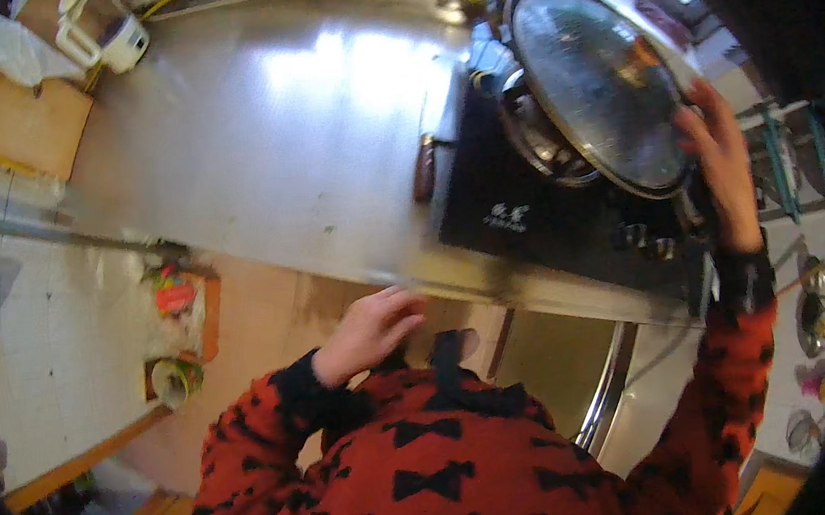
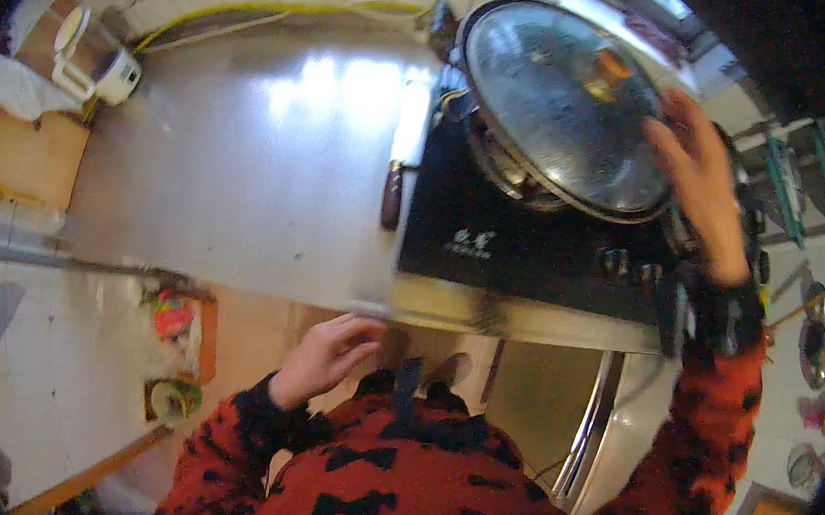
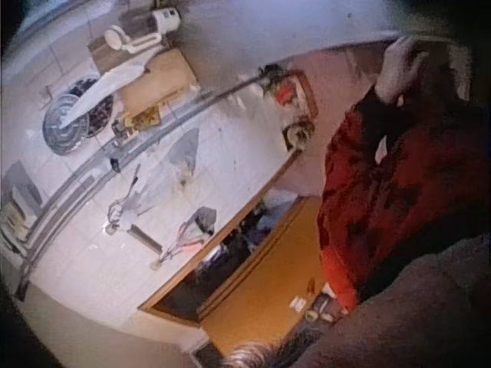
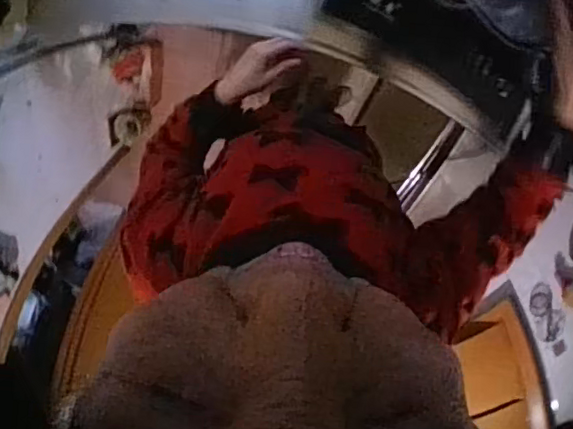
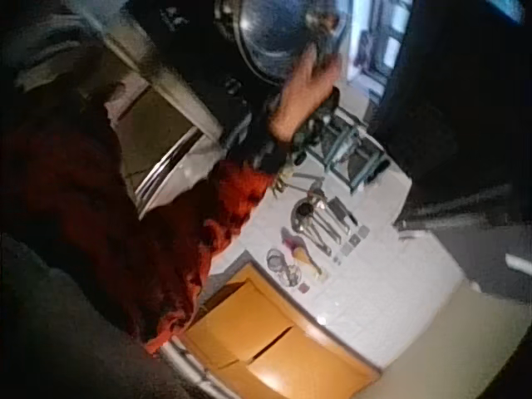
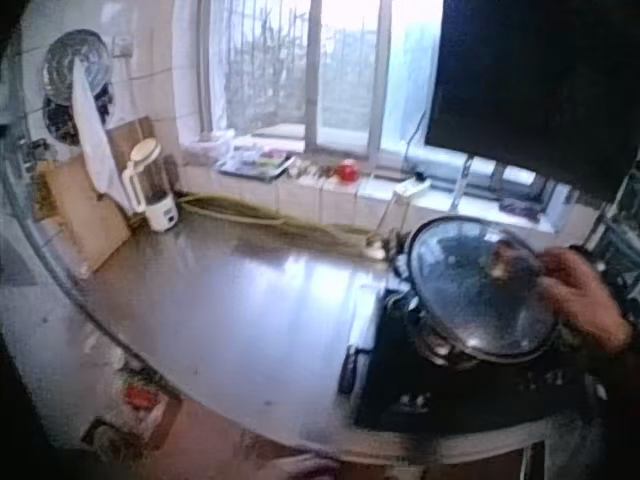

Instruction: The person wipes the stainless steel countertop and sink area with a cloth, moves a plate of greens aside, and repeatedly cleans around the stove and sink. They also lift a steamer insert from a pot and place it in the sink, then continue wiping the counter and stove surface.

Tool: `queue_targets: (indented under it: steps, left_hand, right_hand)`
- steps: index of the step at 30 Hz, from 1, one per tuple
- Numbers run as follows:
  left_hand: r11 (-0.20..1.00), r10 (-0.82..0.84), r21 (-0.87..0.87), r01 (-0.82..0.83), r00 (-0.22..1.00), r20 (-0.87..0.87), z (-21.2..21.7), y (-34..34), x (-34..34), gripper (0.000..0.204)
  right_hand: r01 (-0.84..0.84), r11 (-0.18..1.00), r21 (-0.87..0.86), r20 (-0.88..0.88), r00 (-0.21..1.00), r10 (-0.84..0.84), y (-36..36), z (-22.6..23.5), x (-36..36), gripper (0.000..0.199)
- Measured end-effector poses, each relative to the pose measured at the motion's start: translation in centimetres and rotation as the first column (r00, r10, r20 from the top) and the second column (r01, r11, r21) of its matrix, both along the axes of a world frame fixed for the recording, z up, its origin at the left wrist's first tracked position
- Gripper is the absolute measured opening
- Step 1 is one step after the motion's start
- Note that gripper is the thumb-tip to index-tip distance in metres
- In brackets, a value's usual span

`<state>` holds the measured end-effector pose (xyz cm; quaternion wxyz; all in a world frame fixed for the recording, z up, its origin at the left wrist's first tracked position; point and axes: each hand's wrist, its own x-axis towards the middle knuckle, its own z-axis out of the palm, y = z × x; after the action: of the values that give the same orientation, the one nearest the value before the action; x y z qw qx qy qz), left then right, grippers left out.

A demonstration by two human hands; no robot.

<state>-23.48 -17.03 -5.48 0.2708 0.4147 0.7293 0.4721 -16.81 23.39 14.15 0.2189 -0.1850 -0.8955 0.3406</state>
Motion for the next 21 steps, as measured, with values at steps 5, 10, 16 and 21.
queue_targets:
  steps: [5,10,16,21]
  left_hand:
    - [0.964,-0.265,0.039,0.265,0.964,-0.001,-1.0,4.3,1.1,0.028]
    - [0.928,-0.344,-0.047,0.369,0.901,0.263,0.0,7.4,6.1,0.023]
    - [0.787,-0.584,-0.142,0.601,0.799,0.145,2.0,12.9,11.2,0.024]
    - [0.702,-0.687,-0.127,0.700,0.714,0.136,1.1,16.9,20.0,0.022]
  right_hand:
    - [0.371,0.914,-0.163,0.210,0.919,-0.335,-5.5,-2.1,13.8,0.046]
    - [0.505,0.837,-0.210,0.227,0.858,-0.460,-11.1,-8.6,30.8,0.040]
    - [0.796,0.457,-0.397,0.352,0.592,-0.725,-18.7,-12.4,44.2,0.043]
    - [0.887,0.343,-0.309,0.402,0.449,-0.798,-22.7,-13.8,57.7,0.041]
